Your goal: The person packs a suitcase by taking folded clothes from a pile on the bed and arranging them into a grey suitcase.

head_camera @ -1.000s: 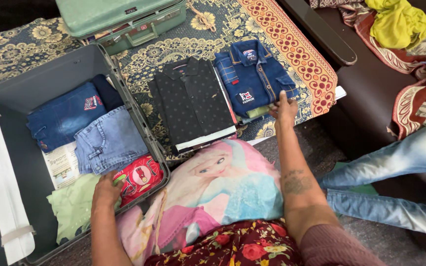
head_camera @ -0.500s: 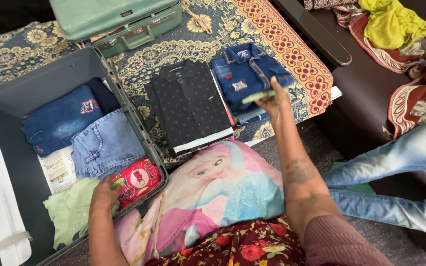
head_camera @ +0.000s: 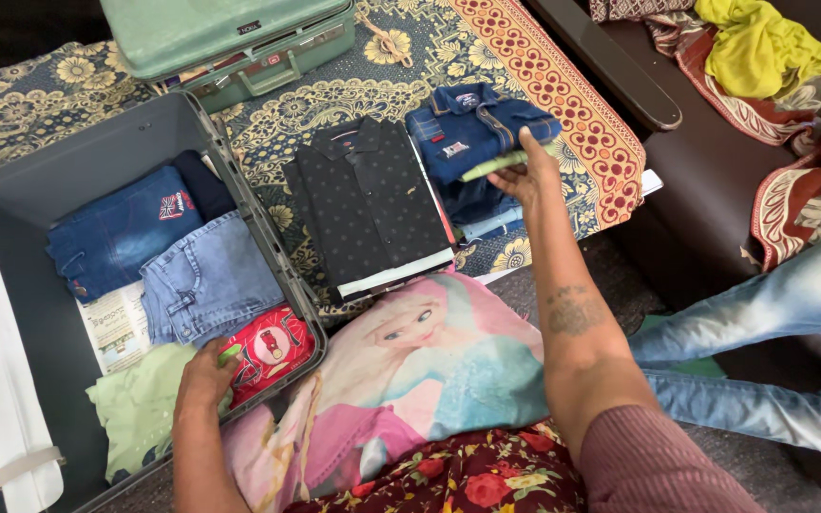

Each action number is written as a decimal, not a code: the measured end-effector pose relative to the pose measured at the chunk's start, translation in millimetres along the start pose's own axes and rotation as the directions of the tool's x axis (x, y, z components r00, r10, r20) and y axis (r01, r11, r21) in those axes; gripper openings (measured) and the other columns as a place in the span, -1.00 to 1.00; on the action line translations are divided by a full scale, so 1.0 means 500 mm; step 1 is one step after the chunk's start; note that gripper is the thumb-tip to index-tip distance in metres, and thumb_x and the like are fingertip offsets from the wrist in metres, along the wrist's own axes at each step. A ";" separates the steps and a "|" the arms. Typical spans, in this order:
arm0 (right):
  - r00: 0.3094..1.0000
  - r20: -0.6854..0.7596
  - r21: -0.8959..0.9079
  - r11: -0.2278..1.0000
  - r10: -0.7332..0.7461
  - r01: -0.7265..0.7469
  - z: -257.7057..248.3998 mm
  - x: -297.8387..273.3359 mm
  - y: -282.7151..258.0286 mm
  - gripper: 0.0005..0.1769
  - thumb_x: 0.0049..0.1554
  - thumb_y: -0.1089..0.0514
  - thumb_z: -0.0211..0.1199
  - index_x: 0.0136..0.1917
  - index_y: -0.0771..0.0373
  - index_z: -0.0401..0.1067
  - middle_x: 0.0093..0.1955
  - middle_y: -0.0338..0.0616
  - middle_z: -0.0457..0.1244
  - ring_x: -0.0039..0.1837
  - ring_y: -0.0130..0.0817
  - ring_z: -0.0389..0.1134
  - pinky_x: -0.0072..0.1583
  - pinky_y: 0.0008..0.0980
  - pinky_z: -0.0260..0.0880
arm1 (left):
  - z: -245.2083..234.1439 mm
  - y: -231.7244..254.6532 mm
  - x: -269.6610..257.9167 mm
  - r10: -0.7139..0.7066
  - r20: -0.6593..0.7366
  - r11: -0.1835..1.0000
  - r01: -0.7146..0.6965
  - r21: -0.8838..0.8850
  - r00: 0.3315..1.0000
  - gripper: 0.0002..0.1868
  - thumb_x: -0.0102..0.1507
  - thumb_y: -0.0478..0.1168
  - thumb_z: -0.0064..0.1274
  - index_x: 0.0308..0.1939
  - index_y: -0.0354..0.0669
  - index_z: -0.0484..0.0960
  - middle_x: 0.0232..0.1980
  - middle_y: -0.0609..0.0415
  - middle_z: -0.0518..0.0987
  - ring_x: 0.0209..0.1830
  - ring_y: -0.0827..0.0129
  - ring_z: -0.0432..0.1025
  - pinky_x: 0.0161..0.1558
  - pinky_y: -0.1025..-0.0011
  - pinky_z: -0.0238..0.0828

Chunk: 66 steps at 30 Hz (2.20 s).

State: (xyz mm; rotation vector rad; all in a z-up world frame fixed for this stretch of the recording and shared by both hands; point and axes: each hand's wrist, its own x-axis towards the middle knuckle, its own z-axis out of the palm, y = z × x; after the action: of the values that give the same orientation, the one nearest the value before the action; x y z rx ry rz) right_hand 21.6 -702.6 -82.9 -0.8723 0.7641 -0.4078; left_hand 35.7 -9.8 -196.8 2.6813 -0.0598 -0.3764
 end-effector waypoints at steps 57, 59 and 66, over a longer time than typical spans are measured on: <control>0.807 0.332 -0.015 0.852 -0.489 0.523 0.332 -0.247 -0.199 -0.47 0.04 0.42 0.20 0.30 0.27 0.35 -0.08 -0.10 0.38 -0.21 -0.20 0.49 -0.35 -0.15 0.56 | -0.087 0.045 -0.071 0.015 -0.305 0.882 -0.157 -0.445 0.952 -0.46 0.23 -0.09 0.23 0.27 -0.19 0.56 0.17 -0.10 0.65 0.00 0.19 0.59 0.06 0.28 0.51; 0.780 0.295 0.071 0.826 -0.552 0.558 0.349 -0.239 -0.206 -0.55 0.07 0.44 0.19 0.25 0.36 0.36 -0.06 0.02 0.37 -0.20 -0.03 0.50 -0.32 0.00 0.50 | -0.085 0.051 -0.074 0.040 -0.319 0.875 -0.187 -0.447 0.947 -0.45 0.23 -0.10 0.24 0.27 -0.21 0.56 0.17 -0.10 0.65 0.00 0.19 0.60 0.07 0.28 0.51; 0.816 0.327 0.456 0.836 -0.477 0.306 0.346 -0.226 -0.267 -0.62 0.07 0.49 0.16 0.14 0.32 0.23 -0.04 0.16 0.36 -0.11 0.17 0.53 -0.13 0.37 0.60 | -0.063 0.055 -0.069 0.045 -0.274 0.884 -0.166 -0.437 0.961 -0.46 0.24 -0.10 0.22 0.26 -0.24 0.56 0.17 -0.15 0.64 0.08 0.14 0.58 0.09 0.26 0.49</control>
State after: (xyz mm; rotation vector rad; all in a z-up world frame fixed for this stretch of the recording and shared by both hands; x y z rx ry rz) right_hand 71.9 -621.3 143.8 -0.7079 0.0664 -0.6879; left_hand 11.4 -18.5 -149.1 2.2217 -0.0351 0.0017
